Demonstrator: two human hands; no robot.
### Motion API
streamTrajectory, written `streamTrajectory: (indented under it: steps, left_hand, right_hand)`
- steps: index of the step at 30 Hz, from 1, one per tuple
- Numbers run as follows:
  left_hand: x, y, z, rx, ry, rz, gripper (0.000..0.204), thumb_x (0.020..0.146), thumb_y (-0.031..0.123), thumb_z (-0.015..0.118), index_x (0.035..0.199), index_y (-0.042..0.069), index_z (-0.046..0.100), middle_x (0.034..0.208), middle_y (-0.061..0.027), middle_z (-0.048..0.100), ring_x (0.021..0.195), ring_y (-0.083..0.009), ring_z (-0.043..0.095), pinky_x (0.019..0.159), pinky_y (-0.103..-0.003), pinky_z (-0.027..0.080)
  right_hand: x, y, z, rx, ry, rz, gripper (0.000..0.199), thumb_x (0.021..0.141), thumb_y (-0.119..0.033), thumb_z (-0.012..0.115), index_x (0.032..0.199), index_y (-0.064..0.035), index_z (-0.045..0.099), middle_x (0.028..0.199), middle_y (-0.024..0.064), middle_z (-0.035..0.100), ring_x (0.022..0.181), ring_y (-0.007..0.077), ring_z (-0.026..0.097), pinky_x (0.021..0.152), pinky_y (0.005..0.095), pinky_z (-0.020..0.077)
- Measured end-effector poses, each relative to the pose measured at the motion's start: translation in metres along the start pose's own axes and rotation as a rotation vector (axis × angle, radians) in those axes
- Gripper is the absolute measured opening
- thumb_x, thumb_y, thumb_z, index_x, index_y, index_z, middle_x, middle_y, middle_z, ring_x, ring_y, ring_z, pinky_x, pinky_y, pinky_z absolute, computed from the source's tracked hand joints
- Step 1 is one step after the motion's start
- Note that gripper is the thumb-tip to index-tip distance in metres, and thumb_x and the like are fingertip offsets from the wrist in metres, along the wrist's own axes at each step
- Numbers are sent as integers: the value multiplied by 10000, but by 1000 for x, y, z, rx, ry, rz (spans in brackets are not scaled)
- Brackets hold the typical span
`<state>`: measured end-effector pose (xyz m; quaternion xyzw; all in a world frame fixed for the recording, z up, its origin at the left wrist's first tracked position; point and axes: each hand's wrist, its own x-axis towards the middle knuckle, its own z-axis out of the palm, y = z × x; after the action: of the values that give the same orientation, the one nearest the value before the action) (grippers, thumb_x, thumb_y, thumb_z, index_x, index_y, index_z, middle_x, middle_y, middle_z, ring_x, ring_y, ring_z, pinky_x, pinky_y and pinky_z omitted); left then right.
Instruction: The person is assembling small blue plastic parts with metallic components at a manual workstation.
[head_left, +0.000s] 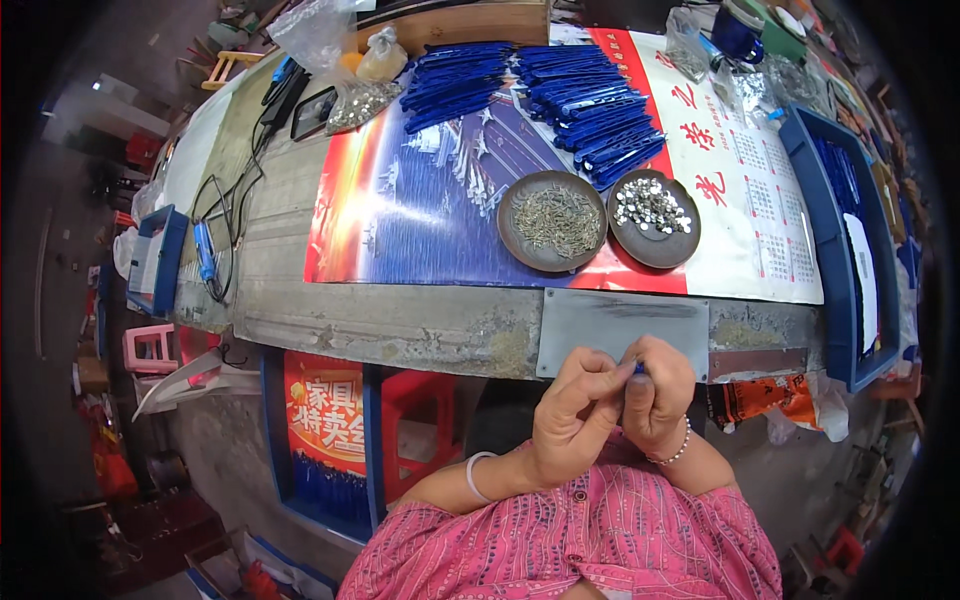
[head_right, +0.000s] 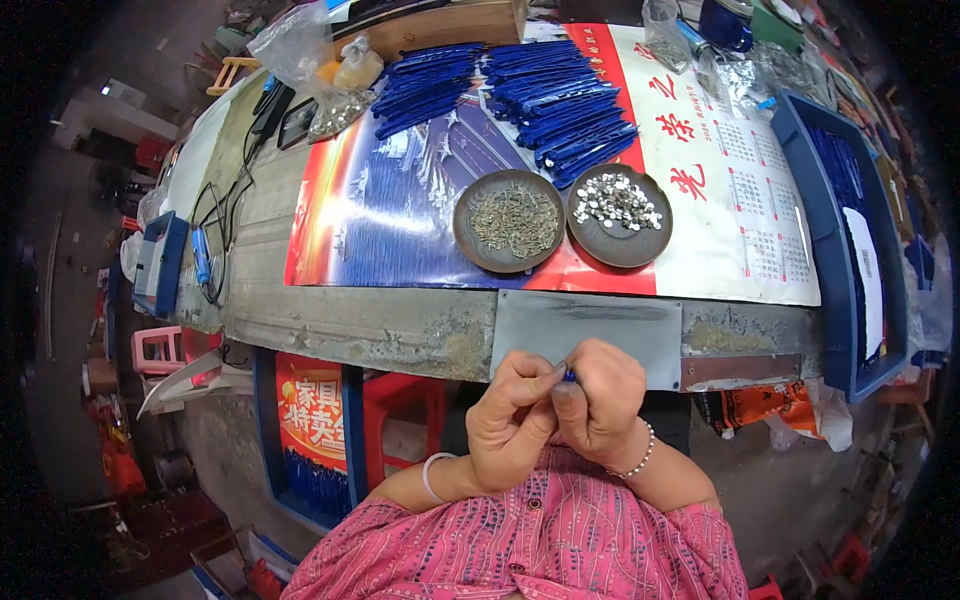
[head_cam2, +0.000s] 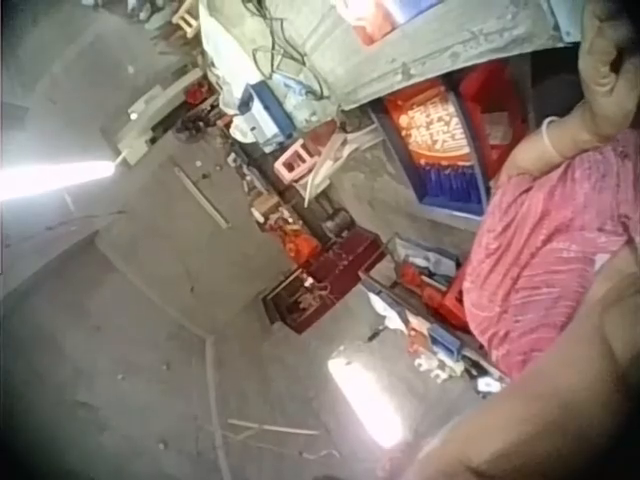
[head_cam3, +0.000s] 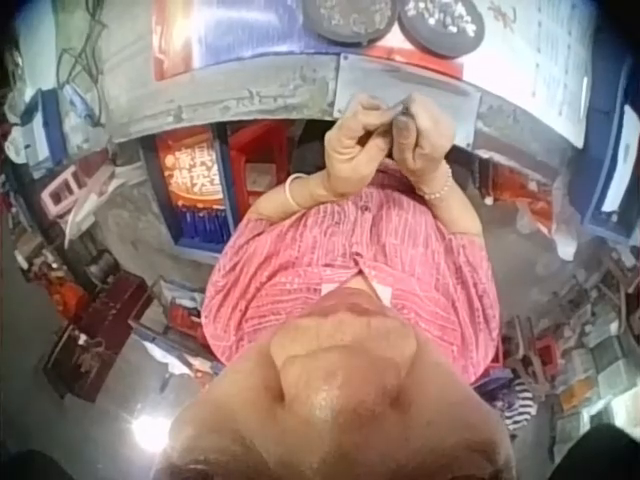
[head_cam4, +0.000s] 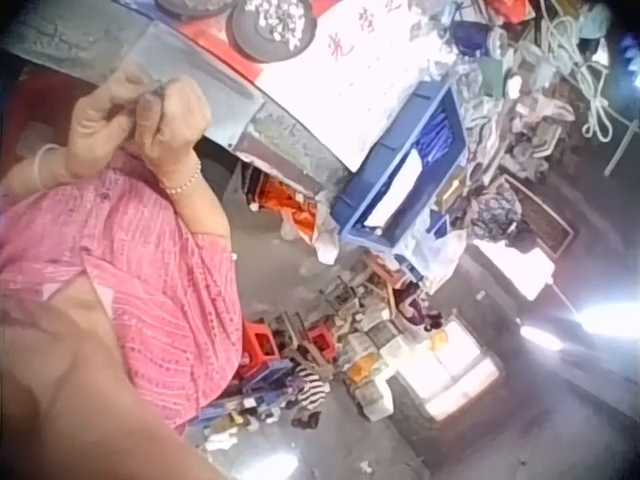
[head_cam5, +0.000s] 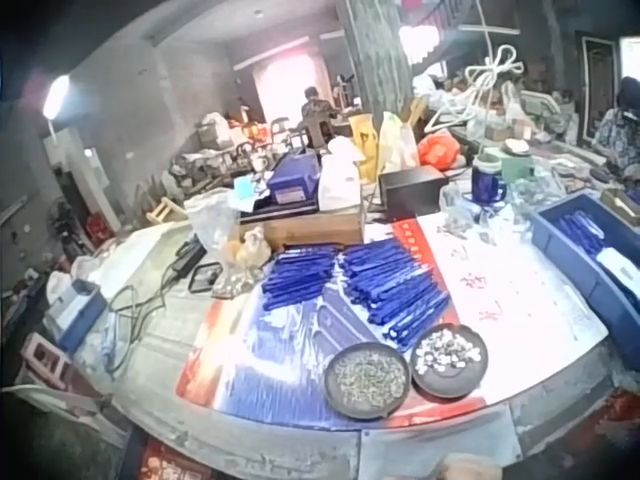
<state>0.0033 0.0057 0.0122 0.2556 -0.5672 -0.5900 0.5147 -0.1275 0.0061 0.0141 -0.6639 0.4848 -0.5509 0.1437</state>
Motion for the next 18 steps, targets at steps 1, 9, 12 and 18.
streamTrajectory:
  steps: [1,9,12,18]
  left_hand:
    - [2,2,-1,43,-18,33,298,874,-63,537,1160,11,574,994,-97,498,862,-149,491,729,-214,411]
    - [-4,3,-4,-250,-48,-229,280,872,-77,507,1135,7,549,1026,-50,464,793,-107,501,690,-218,428]
    - [2,-4,0,-287,-6,-223,267,880,-70,498,1135,0,539,1000,-48,457,723,-83,483,634,-192,414]
    - [2,-3,-2,-417,62,-340,219,893,-72,474,1071,54,487,1007,-55,481,568,-67,397,465,-206,325]
  right_hand:
    - [-3,2,1,44,-29,-14,230,857,-154,565,710,-1,475,622,119,452,487,297,445,447,369,343]
    - [26,24,-33,170,273,607,179,950,-185,490,1007,-15,496,786,49,521,631,104,468,528,256,387]
    - [20,14,-27,102,126,423,317,808,-88,579,1081,-22,432,870,60,497,644,103,454,550,255,386]
    - [12,13,-14,125,190,210,676,601,-32,715,1179,-5,364,972,83,471,658,108,424,583,242,369]
